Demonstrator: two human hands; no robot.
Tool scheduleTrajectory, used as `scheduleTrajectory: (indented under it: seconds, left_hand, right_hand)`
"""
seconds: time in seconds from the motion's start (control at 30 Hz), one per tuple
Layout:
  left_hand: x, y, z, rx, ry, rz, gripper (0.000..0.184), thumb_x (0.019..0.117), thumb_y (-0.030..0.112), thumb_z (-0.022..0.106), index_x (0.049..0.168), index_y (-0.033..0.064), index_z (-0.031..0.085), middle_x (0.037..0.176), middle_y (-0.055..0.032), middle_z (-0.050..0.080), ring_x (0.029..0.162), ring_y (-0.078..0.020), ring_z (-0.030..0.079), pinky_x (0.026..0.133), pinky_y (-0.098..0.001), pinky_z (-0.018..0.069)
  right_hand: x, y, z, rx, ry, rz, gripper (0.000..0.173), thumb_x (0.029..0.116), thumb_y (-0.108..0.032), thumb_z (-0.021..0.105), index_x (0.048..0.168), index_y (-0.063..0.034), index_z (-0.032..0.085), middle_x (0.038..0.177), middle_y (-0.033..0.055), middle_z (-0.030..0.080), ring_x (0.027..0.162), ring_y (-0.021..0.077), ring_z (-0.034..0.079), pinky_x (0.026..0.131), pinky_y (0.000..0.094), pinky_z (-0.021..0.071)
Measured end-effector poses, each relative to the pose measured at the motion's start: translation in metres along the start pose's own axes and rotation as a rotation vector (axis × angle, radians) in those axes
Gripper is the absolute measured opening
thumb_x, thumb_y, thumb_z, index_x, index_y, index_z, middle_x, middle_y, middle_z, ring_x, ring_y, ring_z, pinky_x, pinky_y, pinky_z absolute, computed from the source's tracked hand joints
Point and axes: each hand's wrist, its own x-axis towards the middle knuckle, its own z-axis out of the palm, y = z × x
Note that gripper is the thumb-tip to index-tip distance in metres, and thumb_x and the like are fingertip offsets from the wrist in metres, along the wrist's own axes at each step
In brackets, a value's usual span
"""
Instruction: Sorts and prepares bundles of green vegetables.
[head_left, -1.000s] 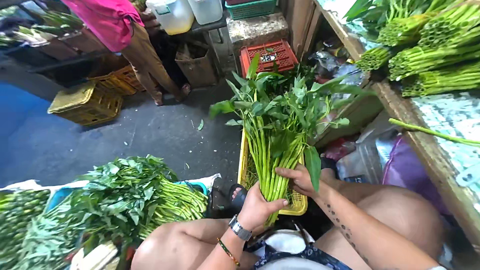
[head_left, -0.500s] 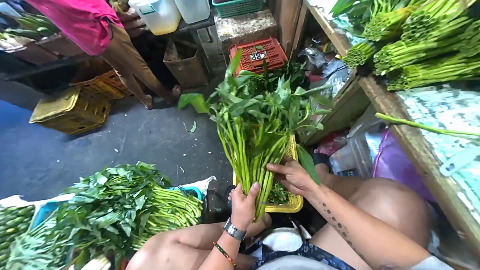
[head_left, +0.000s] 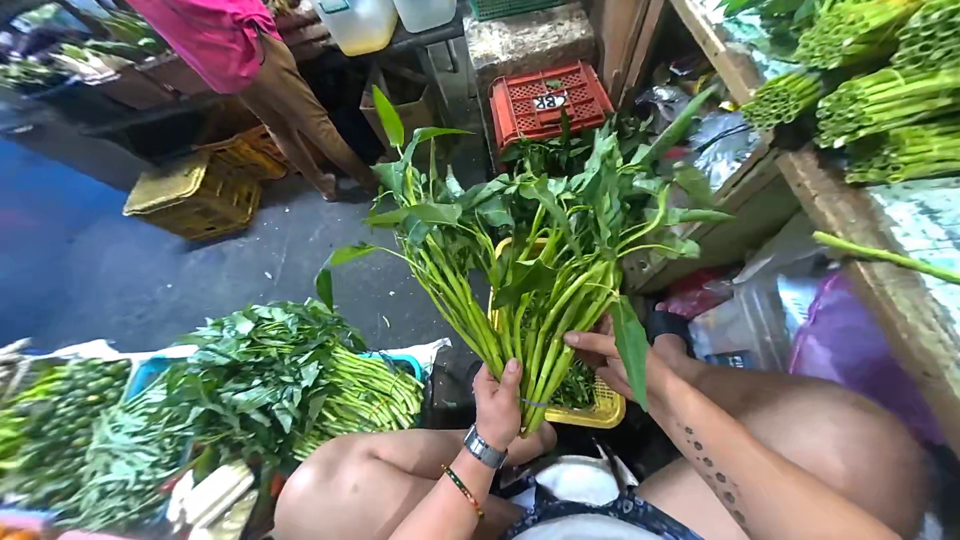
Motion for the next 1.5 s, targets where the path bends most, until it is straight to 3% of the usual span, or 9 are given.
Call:
scheduleTrajectory:
  seconds: [0.2,0.3,0.43,0.5,0.67,0.97,1.3,1.4,1.5]
  left_hand:
    - [0.002,0.001,-0.005,0.009,-0.017,0.025,0.046,0.0989,0.041,0.064,0.113,-0.0029,0.062,0.093,-0.0034,0.074,0.086,-0.01,0.073,0.083,-0.0325,0.0627]
    - [0.004,0.002,-0.001,0.058,-0.024,-0.014,0.038,0.0945,0.024,0.071,0.115,-0.0061,0.061,0.094,-0.0081,0.075,0.086,-0.0147,0.074,0.083,-0.0352,0.0635]
    - [0.007,0.002,0.002,0.151,0.001,-0.02,0.033,0.0904,0.014,0.075,0.114,-0.0054,0.062,0.091,-0.0088,0.075,0.083,-0.0158,0.074,0.079,-0.0353,0.064]
    - [0.007,0.0,0.003,0.139,-0.009,-0.014,0.034,0.0898,0.012,0.076,0.115,-0.0057,0.061,0.091,-0.0097,0.075,0.083,-0.0171,0.074,0.078,-0.0357,0.0644]
    - [0.001,-0.004,0.004,0.155,-0.039,0.005,0.038,0.0864,0.01,0.079,0.116,-0.0065,0.061,0.093,-0.0102,0.075,0.083,-0.0172,0.075,0.08,-0.0357,0.0646]
    - [0.0,-0.007,0.009,0.244,-0.065,0.057,0.039,0.0851,0.009,0.08,0.116,-0.0059,0.061,0.095,-0.0096,0.075,0.086,-0.0159,0.074,0.082,-0.0346,0.0644]
    - [0.004,-0.003,0.011,0.337,-0.013,0.058,0.041,0.0843,0.013,0.08,0.117,-0.0043,0.062,0.095,-0.0077,0.075,0.085,-0.013,0.074,0.081,-0.0326,0.0641]
    - [0.007,-0.002,0.008,0.344,-0.004,0.065,0.04,0.0848,0.014,0.081,0.116,-0.0029,0.063,0.095,-0.007,0.075,0.085,-0.0132,0.074,0.081,-0.033,0.0642]
    - [0.006,-0.003,0.006,0.362,-0.02,0.044,0.042,0.0848,0.016,0.081,0.118,-0.0015,0.063,0.095,-0.0061,0.076,0.086,-0.0127,0.075,0.081,-0.0335,0.0646]
  right_hand:
    - [-0.001,0.002,0.007,-0.025,0.032,0.012,0.038,0.088,-0.005,0.071,0.122,-0.0021,0.054,0.1,0.0094,0.071,0.087,0.0186,0.072,0.08,0.0358,0.063]
    - [0.003,-0.002,0.004,-0.465,0.112,-0.044,0.04,0.0919,-0.025,0.075,0.119,-0.0006,0.058,0.098,0.0074,0.071,0.082,0.0164,0.072,0.075,0.0334,0.0635]
    - [-0.002,-0.003,-0.001,-1.11,0.235,-0.529,0.033,0.0955,-0.039,0.07,0.096,-0.006,0.068,0.087,0.0029,0.069,0.076,0.0089,0.067,0.07,0.0294,0.058]
    - [0.001,0.002,-0.002,-1.131,0.16,-0.777,0.028,0.0964,-0.033,0.071,0.1,-0.0058,0.072,0.096,0.0069,0.07,0.08,0.0106,0.068,0.07,0.0279,0.0607]
    - [0.004,0.005,0.004,-1.299,0.078,-0.503,0.051,0.0988,-0.048,0.064,0.138,-0.0151,0.064,0.099,0.0072,0.065,0.069,0.0162,0.059,0.061,0.0369,0.0539]
    - [-0.005,0.012,0.009,-1.215,0.17,-0.502,0.014,0.0956,-0.027,0.072,0.099,-0.0148,0.079,0.112,0.0061,0.065,0.098,0.014,0.065,0.084,0.0317,0.0583]
    - [-0.006,0.015,0.004,-1.249,-0.022,-0.613,0.026,0.0991,-0.036,0.067,0.095,-0.0114,0.076,0.135,0.0086,0.067,0.119,0.0219,0.066,0.103,0.041,0.0527]
    - [-0.009,0.004,0.005,-1.124,-0.079,-0.504,0.033,0.1001,-0.042,0.065,0.093,-0.0108,0.07,0.134,0.0054,0.066,0.117,0.014,0.065,0.099,0.0344,0.0541]
    - [-0.006,-0.004,0.004,-1.269,-0.036,-0.599,0.028,0.104,-0.037,0.06,0.112,-0.0146,0.073,0.117,0.0038,0.072,0.101,0.0131,0.07,0.088,0.0321,0.0594]
